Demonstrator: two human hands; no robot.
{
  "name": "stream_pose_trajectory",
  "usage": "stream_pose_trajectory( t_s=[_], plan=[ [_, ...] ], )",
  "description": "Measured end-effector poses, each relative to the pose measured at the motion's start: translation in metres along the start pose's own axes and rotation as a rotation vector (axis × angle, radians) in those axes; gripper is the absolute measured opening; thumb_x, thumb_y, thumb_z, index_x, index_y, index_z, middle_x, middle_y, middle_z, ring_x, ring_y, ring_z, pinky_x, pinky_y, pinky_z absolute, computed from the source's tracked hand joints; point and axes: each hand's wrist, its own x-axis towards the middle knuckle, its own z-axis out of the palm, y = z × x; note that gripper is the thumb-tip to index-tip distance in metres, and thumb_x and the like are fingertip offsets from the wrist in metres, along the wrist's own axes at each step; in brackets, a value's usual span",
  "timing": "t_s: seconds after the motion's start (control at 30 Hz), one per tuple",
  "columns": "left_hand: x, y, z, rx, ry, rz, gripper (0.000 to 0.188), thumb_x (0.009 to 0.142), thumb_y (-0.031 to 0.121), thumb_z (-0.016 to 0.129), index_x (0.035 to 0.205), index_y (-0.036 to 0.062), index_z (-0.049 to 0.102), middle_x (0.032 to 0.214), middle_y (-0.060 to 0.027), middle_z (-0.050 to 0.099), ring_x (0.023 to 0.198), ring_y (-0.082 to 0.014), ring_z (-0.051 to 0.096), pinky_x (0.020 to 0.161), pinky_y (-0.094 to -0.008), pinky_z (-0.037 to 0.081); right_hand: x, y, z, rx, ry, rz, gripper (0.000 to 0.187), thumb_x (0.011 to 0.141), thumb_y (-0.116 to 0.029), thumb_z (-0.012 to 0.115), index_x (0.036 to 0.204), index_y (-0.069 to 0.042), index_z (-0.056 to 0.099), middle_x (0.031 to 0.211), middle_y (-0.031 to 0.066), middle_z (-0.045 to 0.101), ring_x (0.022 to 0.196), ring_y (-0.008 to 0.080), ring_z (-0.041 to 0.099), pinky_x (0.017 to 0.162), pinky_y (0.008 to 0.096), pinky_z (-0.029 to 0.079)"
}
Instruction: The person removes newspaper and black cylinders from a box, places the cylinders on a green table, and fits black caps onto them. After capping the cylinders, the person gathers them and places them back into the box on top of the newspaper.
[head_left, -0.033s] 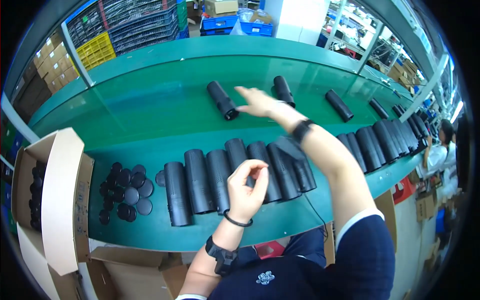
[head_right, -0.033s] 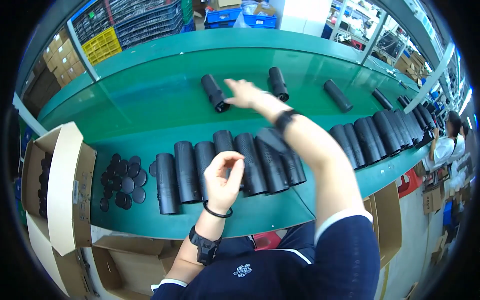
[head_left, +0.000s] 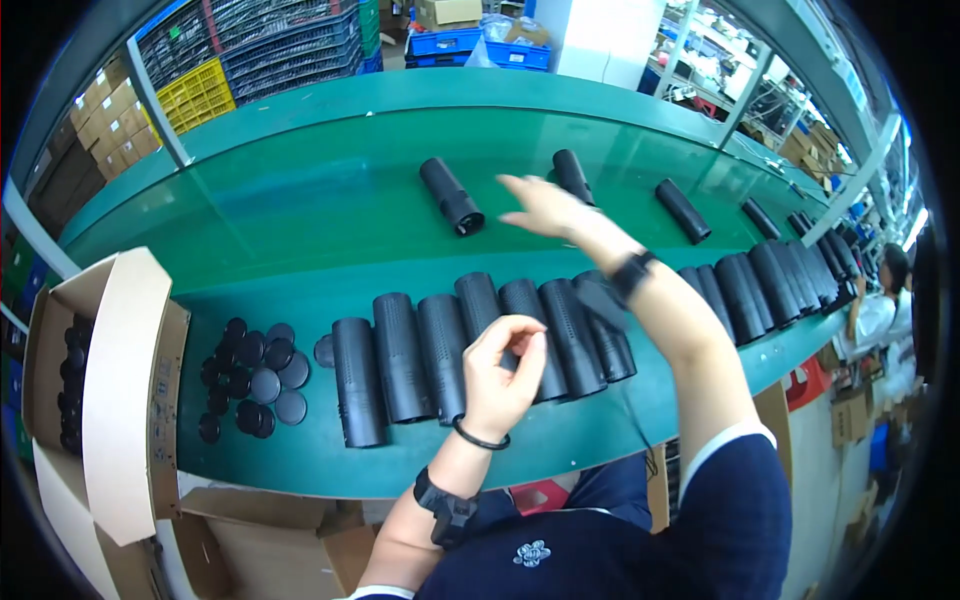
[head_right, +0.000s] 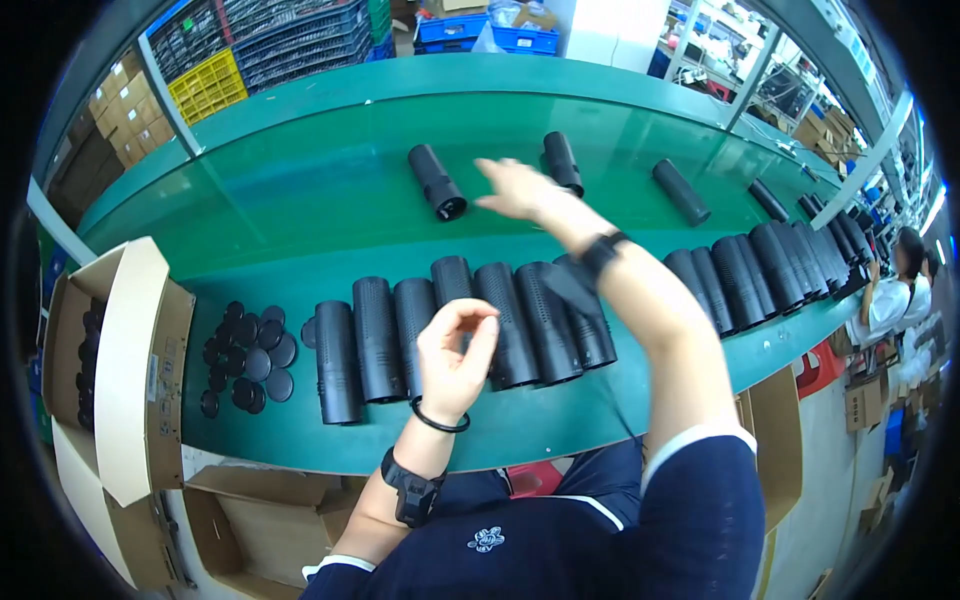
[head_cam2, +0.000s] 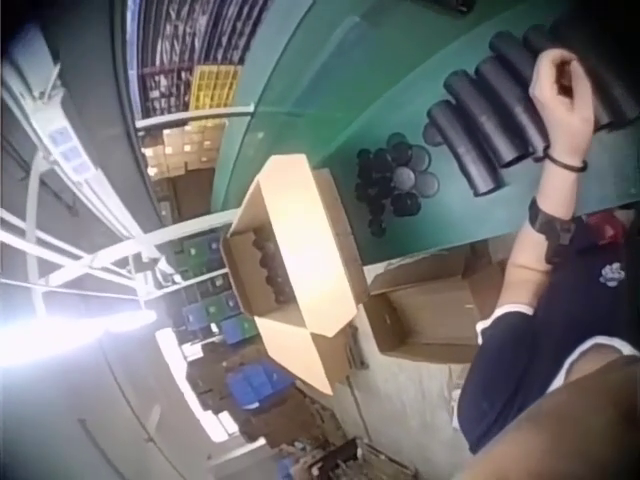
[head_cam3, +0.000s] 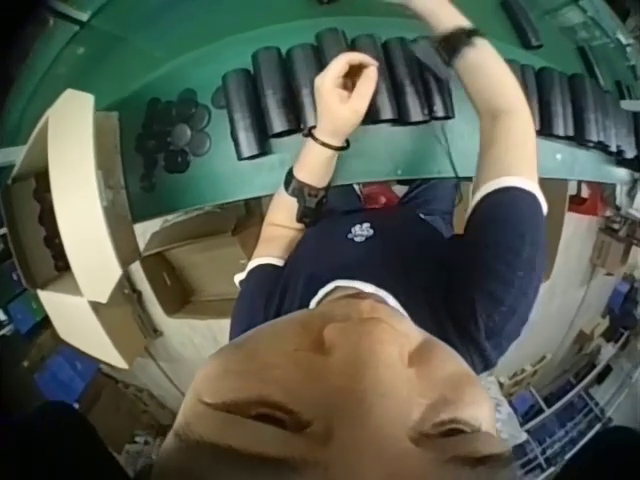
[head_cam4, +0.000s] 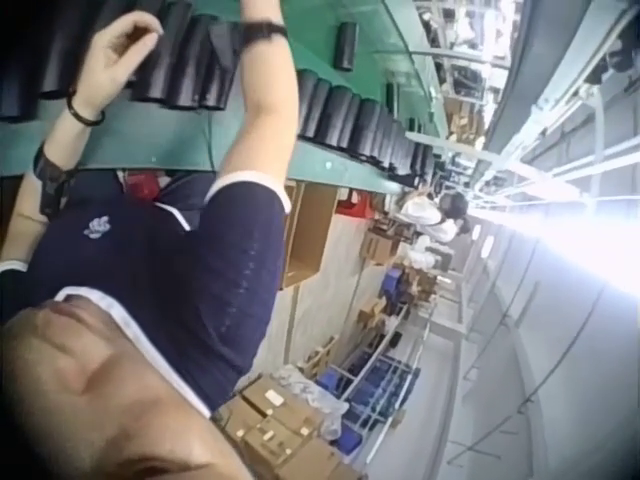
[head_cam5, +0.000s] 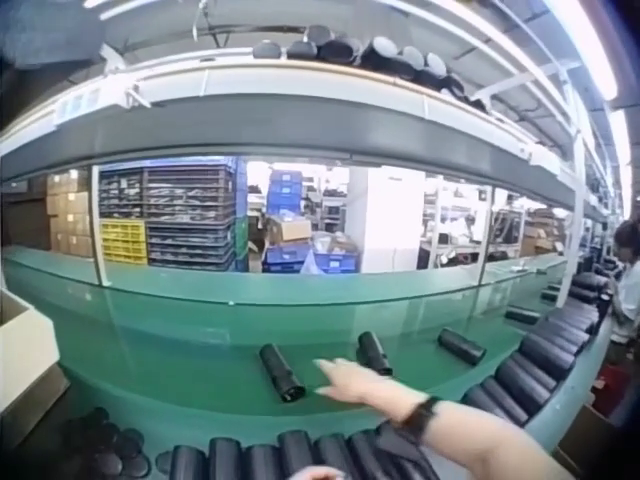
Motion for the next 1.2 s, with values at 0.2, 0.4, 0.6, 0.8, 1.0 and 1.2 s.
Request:
stream_pose_trajectory(
  t_s=[0.2, 0.4, 0.6, 0.8, 1.0, 1.2],
  plan=[
    [-0.002, -0.001, 0.014, -0.013, -0.201, -0.042, 0.006, 0.084, 0.003, 0.062, 0.090, 0.0014, 0.063, 0.080, 0.0007, 0.061, 0.074, -0.0050, 0.054, 0.069, -0.0200, 0.044, -0.163, 0.031, -0.042, 0.620, -0.337, 0.587, 0.085, 0.079, -0.049, 0.070, 0.136, 0.005, 0.038, 0.119, 0.0226, 0.058, 0.100, 0.0237, 0.061, 0.086, 0.0322, 0.049],
    [-0.015, -0.017, 0.030, -0.023, -0.313, -0.215, 0.007, 0.089, 0.004, 0.059, 0.096, 0.0027, 0.061, 0.082, 0.0009, 0.061, 0.076, -0.0053, 0.057, 0.068, -0.0191, 0.047, -0.221, 0.028, -0.003, 1.173, 0.120, 0.392, 0.086, 0.076, -0.025, 0.076, 0.143, -0.001, 0.028, 0.118, 0.0171, 0.056, 0.104, 0.0199, 0.055, 0.087, 0.0318, 0.047],
    [-0.025, -0.004, 0.088, 0.227, -0.365, 0.121, 0.062, 0.084, 0.028, 0.070, 0.131, -0.0007, 0.042, 0.117, -0.0158, 0.053, 0.111, -0.0259, 0.054, 0.092, -0.0363, 0.046, -0.286, -0.034, -0.050, 1.055, 0.237, 0.124, 0.087, 0.071, -0.016, 0.078, 0.144, -0.015, 0.031, 0.123, 0.0047, 0.045, 0.117, 0.0181, 0.044, 0.099, 0.0368, 0.038],
    [-0.037, -0.008, 0.108, 0.004, -0.520, 0.012, 0.061, 0.079, 0.021, 0.074, 0.129, 0.0009, 0.044, 0.124, -0.0155, 0.051, 0.117, -0.0264, 0.051, 0.099, -0.0357, 0.041, -0.318, -0.034, -0.042, 1.771, 0.346, 0.164, 0.064, 0.088, -0.038, 0.060, 0.136, 0.001, 0.044, 0.129, 0.0049, 0.052, 0.119, 0.0163, 0.047, 0.103, 0.0336, 0.035],
    [-0.057, -0.001, 0.114, -0.072, -0.750, -0.003, 0.078, 0.079, 0.011, 0.073, 0.141, 0.0030, 0.027, 0.135, -0.0111, 0.038, 0.129, -0.0202, 0.036, 0.107, -0.0342, 0.031, -0.342, -0.046, -0.048, 1.753, 0.467, 0.090, 0.038, 0.087, -0.014, 0.054, 0.119, 0.005, 0.059, 0.116, 0.0066, 0.053, 0.111, 0.0171, 0.052, 0.098, 0.0289, 0.040],
    [-0.077, 0.009, 0.127, -0.224, -0.574, -0.160, 0.067, 0.078, 0.015, 0.072, 0.132, 0.0050, 0.034, 0.122, -0.0087, 0.044, 0.118, -0.0178, 0.042, 0.101, -0.0335, 0.035, -0.346, -0.059, -0.037, 1.770, 0.553, 0.121, 0.035, 0.085, -0.013, 0.058, 0.115, 0.003, 0.062, 0.112, 0.0053, 0.049, 0.108, 0.0161, 0.050, 0.096, 0.0290, 0.040]
  ],
)
